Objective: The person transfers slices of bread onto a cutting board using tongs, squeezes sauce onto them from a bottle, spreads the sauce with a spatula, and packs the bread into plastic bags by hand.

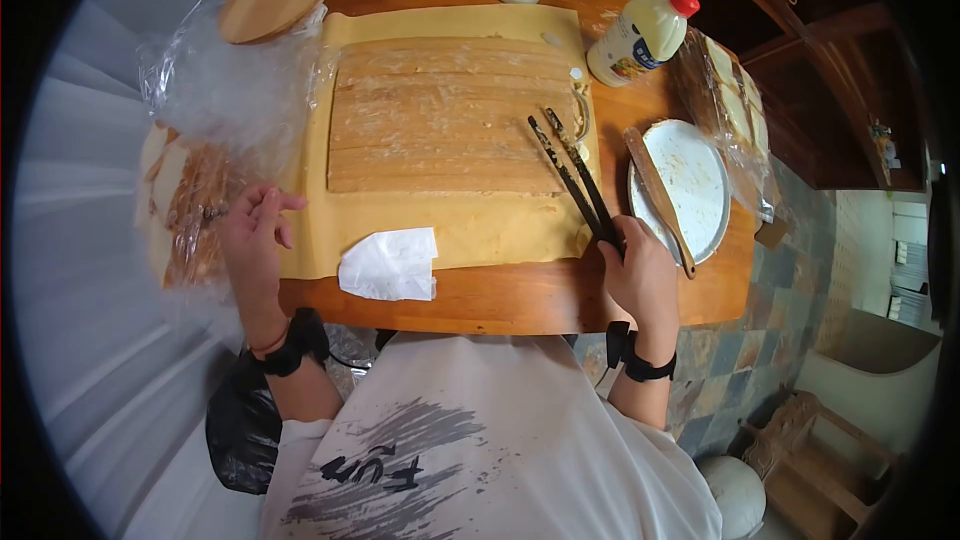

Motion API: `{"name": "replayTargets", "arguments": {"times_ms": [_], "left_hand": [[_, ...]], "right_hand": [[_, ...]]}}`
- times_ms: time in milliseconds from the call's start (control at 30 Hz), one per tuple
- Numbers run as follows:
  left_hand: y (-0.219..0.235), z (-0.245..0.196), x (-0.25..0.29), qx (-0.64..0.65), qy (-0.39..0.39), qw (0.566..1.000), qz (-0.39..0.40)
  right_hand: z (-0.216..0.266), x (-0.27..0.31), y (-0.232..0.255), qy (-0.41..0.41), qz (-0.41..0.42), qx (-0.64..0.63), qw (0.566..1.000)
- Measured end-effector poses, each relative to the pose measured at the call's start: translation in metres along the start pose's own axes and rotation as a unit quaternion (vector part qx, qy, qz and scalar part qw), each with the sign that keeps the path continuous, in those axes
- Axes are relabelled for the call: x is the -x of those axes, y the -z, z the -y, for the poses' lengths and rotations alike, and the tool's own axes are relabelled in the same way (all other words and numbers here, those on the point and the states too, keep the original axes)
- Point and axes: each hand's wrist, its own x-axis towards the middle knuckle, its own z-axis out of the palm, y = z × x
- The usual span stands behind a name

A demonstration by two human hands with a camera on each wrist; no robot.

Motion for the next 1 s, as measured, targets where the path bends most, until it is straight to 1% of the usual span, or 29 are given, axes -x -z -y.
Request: {"name": "replayTargets", "arguments": {"times_ms": [167,233,367,467,533,600,667,800,867,1000], "left_hand": [[-0.002,0.002,0.001,-0.005,0.0,1.0,0.006],[-0.004,0.001,0.002,-0.005,-0.016,1.0,0.02],[-0.005,0.003,0.001,0.009,-0.019,0.999,0.038],[-0.009,0.002,0.003,0.018,-0.015,0.999,0.036],[-0.011,0.001,0.004,0.031,-0.023,0.999,0.025],[-0.012,-0.001,0.005,0.032,-0.028,0.999,0.028],[-0.013,-0.003,0.006,0.032,-0.033,0.999,0.028],[-0.012,-0.007,0.009,0.014,-0.022,1.0,0.013],[-0.011,-0.009,0.009,0.009,-0.019,1.0,0.01],[-0.016,-0.016,0.009,-0.01,-0.02,1.0,-0.002]], "right_hand": [[-0.006,0.003,0.003,-0.004,-0.012,-0.02,1.0],[-0.009,0.005,0.003,-0.002,-0.015,-0.033,0.999],[-0.012,0.005,0.004,-0.006,-0.027,-0.027,0.999],[-0.008,-0.005,0.005,-0.009,-0.026,-0.017,0.999],[-0.007,-0.015,0.003,0.019,-0.071,-0.01,0.997],[-0.006,-0.023,-0.001,0.03,-0.084,0.001,0.996],[-0.005,-0.028,-0.006,0.059,-0.121,0.002,0.991],[-0.008,-0.03,-0.009,0.057,-0.109,-0.009,0.992],[-0.011,-0.025,-0.008,0.068,-0.092,-0.05,0.992],[-0.012,-0.014,-0.008,0.071,-0.095,-0.061,0.991]]}}
